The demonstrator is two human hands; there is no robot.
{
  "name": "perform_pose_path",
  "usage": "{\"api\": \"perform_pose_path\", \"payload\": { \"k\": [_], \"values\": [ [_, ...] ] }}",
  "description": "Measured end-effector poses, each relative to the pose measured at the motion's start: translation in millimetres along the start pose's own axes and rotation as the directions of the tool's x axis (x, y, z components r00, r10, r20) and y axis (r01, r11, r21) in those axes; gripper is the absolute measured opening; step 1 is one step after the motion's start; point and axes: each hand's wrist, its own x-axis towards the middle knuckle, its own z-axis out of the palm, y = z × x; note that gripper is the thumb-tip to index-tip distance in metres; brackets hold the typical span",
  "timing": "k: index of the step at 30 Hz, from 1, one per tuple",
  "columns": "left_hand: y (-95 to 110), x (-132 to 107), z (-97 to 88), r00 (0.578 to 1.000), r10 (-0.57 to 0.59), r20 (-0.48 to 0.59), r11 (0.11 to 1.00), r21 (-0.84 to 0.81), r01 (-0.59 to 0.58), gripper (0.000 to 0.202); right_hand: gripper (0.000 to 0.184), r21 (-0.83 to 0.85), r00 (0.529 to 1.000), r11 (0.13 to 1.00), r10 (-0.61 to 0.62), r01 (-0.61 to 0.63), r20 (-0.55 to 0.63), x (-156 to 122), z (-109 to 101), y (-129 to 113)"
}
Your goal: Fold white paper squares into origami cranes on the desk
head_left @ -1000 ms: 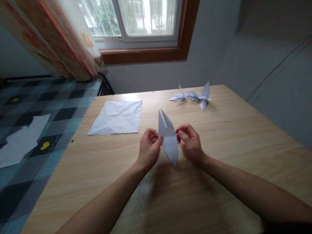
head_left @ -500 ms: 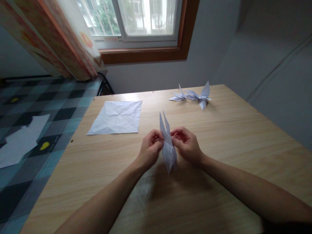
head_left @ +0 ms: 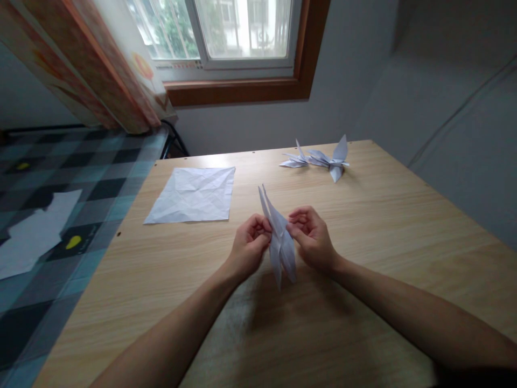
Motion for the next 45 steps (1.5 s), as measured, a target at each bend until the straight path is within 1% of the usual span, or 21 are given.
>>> {"api": "perform_pose_path", "payload": {
  "k": [1,2,3,6,8,9,11,14,17,21,23,25,28,30,33,35,38,39,41,45],
  "values": [
    [0,0,0.1,1.000,-0.001,-0.008,1.000,0.005,0.002,0.015,0.013,-0.002,1.000,1.000,-0.010,0.010,-0.028,0,0,0],
    [0,0,0.1,1.000,-0.004,-0.012,1.000,0.008,0.004,0.016,0.010,-0.020,0.999,0.999,-0.027,0.027,-0.030,0,0,-1],
    [0,0,0.1,1.000,-0.005,-0.013,1.000,0.010,0.005,0.015,0.008,-0.053,0.999,0.997,-0.051,0.050,-0.012,0,0,-1],
    [-3,0,0.2,1.000,0.003,-0.011,0.999,0.035,-0.003,0.013,0.012,-0.142,0.992,0.984,-0.093,0.104,0.082,0,-3,-2],
    [-4,-1,0.8,1.000,0.027,-0.007,0.995,0.091,-0.027,0.011,0.006,-0.150,0.989,0.983,-0.089,0.106,0.116,1,-4,-1],
    [-4,-2,1.3,0.999,0.045,-0.002,0.990,0.134,-0.044,0.009,0.009,-0.143,0.988,0.985,-0.080,0.099,0.131,1,-5,-1],
    [-3,-4,2.3,0.996,0.085,0.010,0.968,0.236,-0.084,0.005,0.020,-0.130,0.983,0.987,-0.068,0.091,0.168,1,-5,1],
    [-2,-6,3.7,0.988,0.154,0.011,0.906,0.397,-0.146,0.005,0.028,-0.131,0.979,0.988,-0.060,0.086,0.195,2,-5,2],
    [1,-8,4.8,0.971,0.234,0.044,0.813,0.538,-0.220,0.012,0.025,-0.206,0.986,0.972,-0.079,0.109,0.148,3,-4,1],
    [4,-10,6.1,0.920,0.365,0.140,0.663,0.655,-0.363,0.022,0.023,-0.291,0.987,0.943,-0.142,0.160,0.082,4,-3,-2],
    [4,-11,6.4,0.901,0.400,0.169,0.617,0.677,-0.401,0.024,0.023,-0.310,0.985,0.935,-0.158,0.174,0.076,3,-2,-4],
    [3,-12,6.6,0.891,0.418,0.176,0.594,0.689,-0.415,0.025,0.021,-0.325,0.983,0.927,-0.168,0.185,0.079,2,-2,-5],
    [3,-12,6.4,0.889,0.439,0.128,0.594,0.701,-0.395,0.024,0.019,-0.317,0.983,0.931,-0.169,0.181,0.064,1,-3,-4],
    [2,-11,6.1,0.894,0.443,0.066,0.612,0.706,-0.355,0.025,0.019,-0.264,0.991,0.955,-0.127,0.133,0.040,1,-3,-3],
    [3,-10,5.5,0.909,0.418,-0.005,0.648,0.703,-0.294,0.028,0.019,-0.162,0.999,0.986,-0.023,0.028,0.038,2,-3,1],
    [4,-9,5.2,0.917,0.400,-0.009,0.667,0.688,-0.284,0.028,0.018,-0.128,0.997,0.991,0.050,-0.042,0.059,3,-3,2],
    [4,-8,4.9,0.915,0.403,0.021,0.672,0.672,-0.311,0.028,0.029,-0.150,0.987,0.982,0.130,-0.115,0.091,3,-1,1],
    [3,-8,4.8,0.912,0.408,0.030,0.666,0.673,-0.320,0.028,0.031,-0.182,0.987,0.977,0.129,-0.110,0.097,3,-1,0],
    [2,-8,4.8,0.907,0.419,0.050,0.649,0.682,-0.338,0.028,0.029,-0.273,0.992,0.960,0.089,-0.063,0.084,3,-1,-3],
    [1,-11,5.4,0.876,0.468,0.112,0.580,0.709,-0.401,0.029,0.027,-0.435,0.998,0.898,-0.058,0.067,0.034,2,0,-9]
  ]
}}
